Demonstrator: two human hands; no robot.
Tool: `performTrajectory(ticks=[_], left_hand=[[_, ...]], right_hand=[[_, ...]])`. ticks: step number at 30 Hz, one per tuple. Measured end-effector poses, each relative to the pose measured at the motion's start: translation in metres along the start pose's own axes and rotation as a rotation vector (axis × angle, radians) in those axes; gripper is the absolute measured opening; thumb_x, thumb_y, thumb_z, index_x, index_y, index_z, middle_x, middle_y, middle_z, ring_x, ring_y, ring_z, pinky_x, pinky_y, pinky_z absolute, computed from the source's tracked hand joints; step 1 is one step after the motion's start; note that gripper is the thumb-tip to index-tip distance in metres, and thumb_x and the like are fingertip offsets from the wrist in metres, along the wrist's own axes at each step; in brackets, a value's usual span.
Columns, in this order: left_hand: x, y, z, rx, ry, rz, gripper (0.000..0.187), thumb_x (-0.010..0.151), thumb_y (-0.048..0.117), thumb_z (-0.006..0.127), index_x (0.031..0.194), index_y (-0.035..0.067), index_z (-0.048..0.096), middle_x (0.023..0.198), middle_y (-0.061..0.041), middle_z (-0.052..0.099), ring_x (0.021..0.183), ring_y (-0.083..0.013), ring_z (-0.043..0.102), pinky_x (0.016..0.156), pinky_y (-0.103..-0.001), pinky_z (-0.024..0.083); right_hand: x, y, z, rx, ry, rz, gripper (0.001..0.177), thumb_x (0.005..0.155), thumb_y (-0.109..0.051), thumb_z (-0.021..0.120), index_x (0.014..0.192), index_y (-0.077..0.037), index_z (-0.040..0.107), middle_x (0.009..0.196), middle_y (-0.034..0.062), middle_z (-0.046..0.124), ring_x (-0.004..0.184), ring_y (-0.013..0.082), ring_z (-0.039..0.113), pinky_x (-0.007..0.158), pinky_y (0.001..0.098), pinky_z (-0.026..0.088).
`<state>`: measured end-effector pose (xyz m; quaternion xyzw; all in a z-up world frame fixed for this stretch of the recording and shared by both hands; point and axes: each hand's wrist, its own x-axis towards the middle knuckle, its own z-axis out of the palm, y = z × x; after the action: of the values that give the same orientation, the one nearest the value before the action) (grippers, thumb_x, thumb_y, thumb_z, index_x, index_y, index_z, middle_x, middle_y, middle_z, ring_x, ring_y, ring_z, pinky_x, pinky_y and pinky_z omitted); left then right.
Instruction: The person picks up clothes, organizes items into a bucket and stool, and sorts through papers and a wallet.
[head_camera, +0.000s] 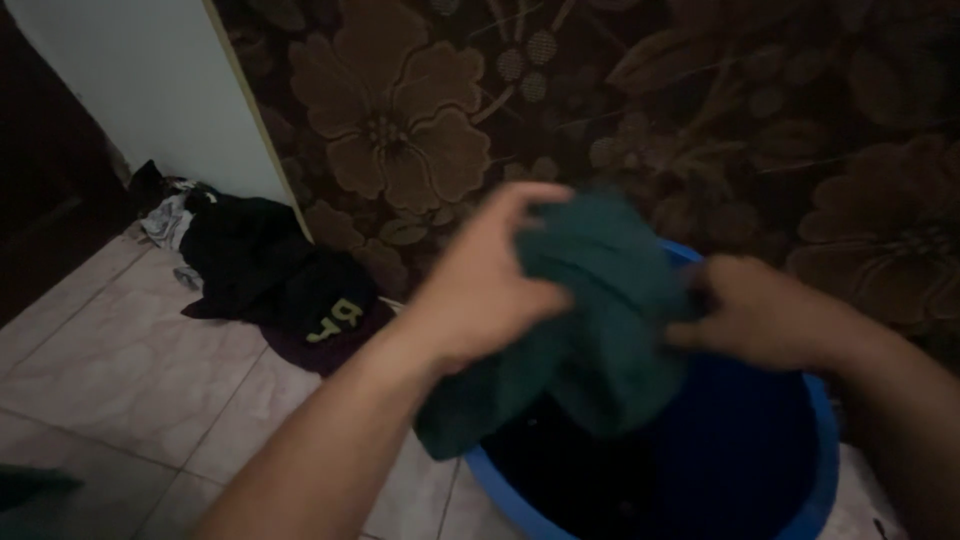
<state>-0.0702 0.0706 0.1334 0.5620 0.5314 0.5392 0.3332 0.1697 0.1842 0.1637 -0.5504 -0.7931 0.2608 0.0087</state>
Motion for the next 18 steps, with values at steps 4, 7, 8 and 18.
performTrajectory(ticks=[4, 7, 8, 18], left_hand=[[0.009, 0.007, 0.002, 0.167, -0.258, 0.206, 0.072, 0.084, 0.023, 0.088, 0.143, 0.006, 0.052, 0.138, -0.019, 0.059, 0.124, -0.0273, 0.057, 0.096, -0.040, 0.051], [0.030, -0.055, -0.028, 0.068, 0.149, -0.119, 0.045, 0.086, 0.024, 0.077, 0.128, 0.011, 0.065, 0.123, -0.010, 0.070, 0.109, -0.0199, 0.071, 0.091, -0.034, 0.060], [0.028, -0.091, -0.043, 0.065, 0.145, -0.117, 0.045, 0.086, 0.024, 0.077, 0.128, 0.011, 0.065, 0.123, -0.010, 0.070, 0.109, -0.0199, 0.071, 0.091, -0.034, 0.060], [-0.031, -0.334, -0.167, 0.898, 0.488, -0.669, 0.075, 0.082, 0.031, 0.085, 0.149, 0.013, 0.057, 0.139, -0.034, 0.050, 0.115, -0.0464, 0.059, 0.095, -0.046, 0.052]], right_hand=[[0.026, 0.027, 0.008, -0.389, -0.237, 0.143, 0.037, 0.091, -0.031, 0.079, 0.117, -0.004, 0.078, 0.110, 0.0153, 0.079, 0.091, 0.0257, 0.075, 0.083, 0.0426, 0.065], [0.011, -0.003, 0.015, -0.294, -0.046, 0.190, 0.060, 0.094, -0.034, 0.074, 0.147, -0.014, 0.053, 0.117, 0.0131, 0.072, 0.086, 0.0253, 0.078, 0.084, 0.0389, 0.064], [0.013, -0.002, 0.024, -0.295, -0.044, 0.194, 0.060, 0.094, -0.034, 0.074, 0.147, -0.014, 0.053, 0.117, 0.0131, 0.072, 0.086, 0.0253, 0.078, 0.084, 0.0389, 0.064], [0.036, -0.005, 0.095, 0.357, 0.019, -0.142, 0.033, 0.095, -0.031, 0.066, 0.117, -0.008, 0.077, 0.094, 0.0093, 0.080, 0.082, 0.0167, 0.077, 0.077, 0.0342, 0.063]])
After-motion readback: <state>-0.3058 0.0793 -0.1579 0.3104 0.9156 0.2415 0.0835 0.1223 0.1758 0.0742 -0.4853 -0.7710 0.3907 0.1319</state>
